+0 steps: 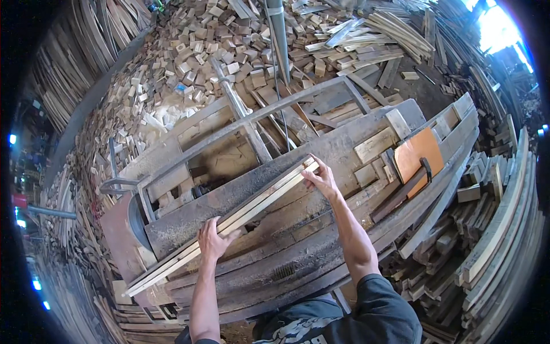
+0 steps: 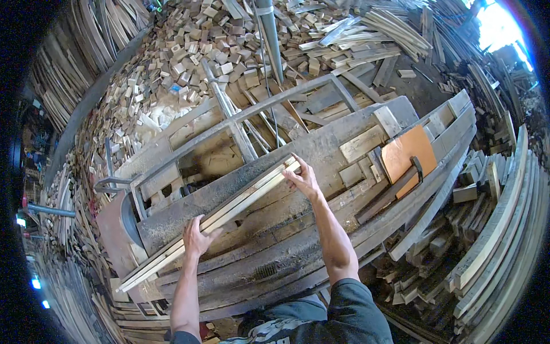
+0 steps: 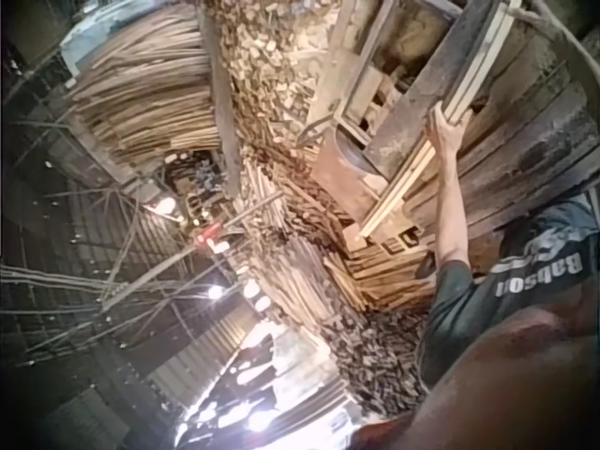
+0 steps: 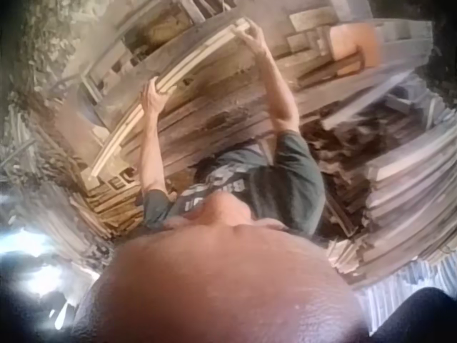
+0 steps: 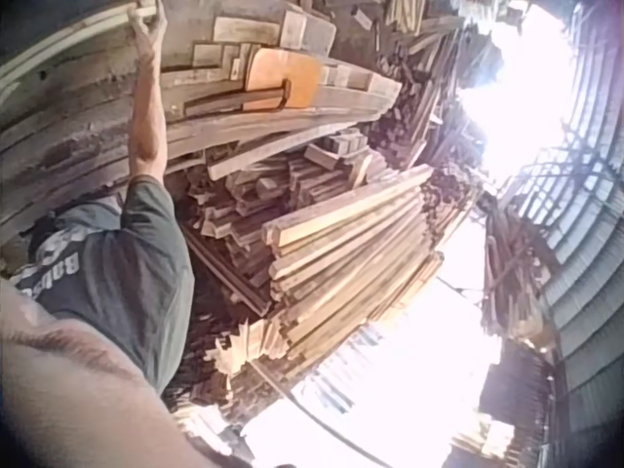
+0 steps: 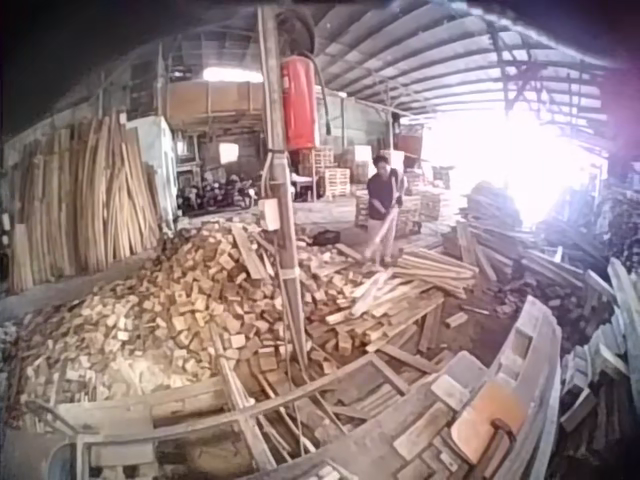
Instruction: The person planes a wooden plank across a woodworking machine, sorts through wood slats in a pile on the ground and breaks a damaged board by hand, then planes another wooden plank on the machine.
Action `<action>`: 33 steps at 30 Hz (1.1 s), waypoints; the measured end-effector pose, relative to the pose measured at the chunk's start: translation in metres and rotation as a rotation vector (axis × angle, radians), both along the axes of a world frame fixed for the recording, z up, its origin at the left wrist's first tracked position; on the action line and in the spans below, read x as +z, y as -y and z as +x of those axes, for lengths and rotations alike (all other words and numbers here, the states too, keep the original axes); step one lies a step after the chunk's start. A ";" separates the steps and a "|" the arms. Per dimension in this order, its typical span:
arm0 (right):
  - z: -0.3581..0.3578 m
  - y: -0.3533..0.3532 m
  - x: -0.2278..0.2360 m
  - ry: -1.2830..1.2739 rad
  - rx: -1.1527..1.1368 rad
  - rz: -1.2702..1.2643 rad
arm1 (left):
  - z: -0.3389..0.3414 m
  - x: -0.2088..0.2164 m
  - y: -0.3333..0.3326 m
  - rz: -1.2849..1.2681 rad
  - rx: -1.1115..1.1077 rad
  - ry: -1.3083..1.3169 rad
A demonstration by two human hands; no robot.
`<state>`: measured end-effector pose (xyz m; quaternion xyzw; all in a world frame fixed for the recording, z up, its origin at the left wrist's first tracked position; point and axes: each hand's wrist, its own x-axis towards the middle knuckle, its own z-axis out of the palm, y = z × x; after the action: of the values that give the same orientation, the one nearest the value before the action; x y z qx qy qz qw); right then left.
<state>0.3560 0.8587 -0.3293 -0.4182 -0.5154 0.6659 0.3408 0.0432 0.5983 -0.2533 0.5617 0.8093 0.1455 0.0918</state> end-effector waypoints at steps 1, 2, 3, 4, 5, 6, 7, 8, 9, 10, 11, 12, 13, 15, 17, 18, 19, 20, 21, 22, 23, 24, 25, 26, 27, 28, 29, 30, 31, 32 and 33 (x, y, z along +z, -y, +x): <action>0.000 0.004 0.000 0.002 -0.036 -0.032 | -0.003 -0.006 -0.001 0.000 -0.007 -0.001; -0.003 0.008 0.001 -0.002 -0.067 -0.063 | -0.007 -0.009 -0.002 0.010 0.052 0.091; -0.006 0.009 0.003 -0.008 -0.068 -0.062 | -0.012 -0.012 -0.002 0.020 0.111 0.182; -0.009 0.011 0.004 -0.025 -0.084 -0.072 | -0.014 -0.016 0.000 0.106 0.059 0.091; -0.007 0.013 0.003 -0.033 -0.106 -0.085 | -0.011 -0.015 -0.004 0.104 0.054 0.094; -0.005 0.012 0.003 -0.030 -0.111 -0.086 | -0.009 -0.014 -0.009 0.091 0.097 0.168; -0.004 0.010 0.002 -0.023 -0.106 -0.070 | -0.008 -0.013 -0.011 0.078 0.140 0.242; -0.003 0.006 0.002 -0.018 -0.097 -0.051 | -0.009 -0.015 -0.011 0.080 0.140 0.241; -0.004 0.007 0.001 -0.019 -0.096 -0.049 | -0.011 -0.017 -0.010 0.106 0.128 0.225; -0.004 0.008 0.000 -0.038 -0.094 -0.037 | -0.012 -0.019 -0.009 0.132 0.116 0.208; -0.005 0.009 -0.001 -0.056 -0.095 -0.027 | -0.013 -0.020 -0.009 0.132 0.114 0.208; -0.006 0.008 -0.001 -0.057 -0.097 -0.026 | -0.012 -0.020 -0.009 0.120 0.128 0.218; -0.006 0.007 -0.002 -0.055 -0.091 -0.016 | -0.012 -0.021 -0.009 0.108 0.143 0.228; -0.005 0.008 -0.002 -0.064 -0.094 -0.009 | -0.013 -0.019 -0.010 0.101 0.143 0.228; -0.005 0.008 -0.002 -0.060 -0.099 -0.004 | -0.013 -0.019 -0.010 0.092 0.144 0.230; -0.005 0.008 -0.003 -0.064 -0.105 -0.007 | -0.013 -0.019 -0.010 0.082 0.149 0.239; -0.005 0.008 -0.003 -0.057 -0.105 -0.015 | -0.013 -0.018 -0.011 0.072 0.153 0.247; -0.005 0.008 -0.002 -0.052 -0.104 -0.022 | -0.013 -0.018 -0.011 0.069 0.149 0.243; -0.006 0.008 0.000 -0.056 -0.110 -0.024 | -0.013 -0.018 -0.011 0.042 0.165 0.248; -0.006 0.009 0.001 -0.062 -0.106 -0.054 | -0.013 -0.017 -0.011 0.016 0.180 0.253; -0.006 0.009 0.001 -0.067 -0.104 -0.082 | -0.012 -0.017 -0.012 0.015 0.172 0.250; -0.006 0.010 0.000 -0.071 -0.112 -0.082 | -0.011 -0.017 -0.012 0.018 0.183 0.272; -0.007 0.011 -0.001 -0.061 -0.113 -0.069 | -0.011 -0.018 -0.012 0.022 0.193 0.294; -0.008 0.012 -0.001 -0.050 -0.112 -0.057 | -0.011 -0.018 -0.012 0.027 0.184 0.281; -0.009 0.012 0.000 -0.052 -0.116 -0.056 | -0.011 -0.018 -0.012 0.028 0.179 0.279; -0.010 0.011 0.000 -0.067 -0.113 -0.071 | -0.012 -0.018 -0.011 0.019 0.186 0.294; -0.009 0.010 0.001 -0.080 -0.109 -0.085 | -0.012 -0.018 -0.012 0.010 0.194 0.310; -0.009 0.010 0.001 -0.079 -0.111 -0.082 | -0.013 -0.018 -0.012 -0.006 0.201 0.319; -0.010 0.011 0.002 -0.071 -0.113 -0.089 | -0.014 -0.018 -0.012 -0.003 0.199 0.321; -0.009 0.011 0.001 -0.062 -0.115 -0.096 | -0.015 -0.017 -0.012 -0.003 0.199 0.320; -0.008 0.010 0.000 -0.059 -0.116 -0.093 | -0.014 -0.017 -0.012 -0.003 0.198 0.318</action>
<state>0.3479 0.8491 -0.3290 -0.4429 -0.4483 0.6804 0.3741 0.0288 0.6099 -0.2706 0.4490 0.8361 0.2399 0.2047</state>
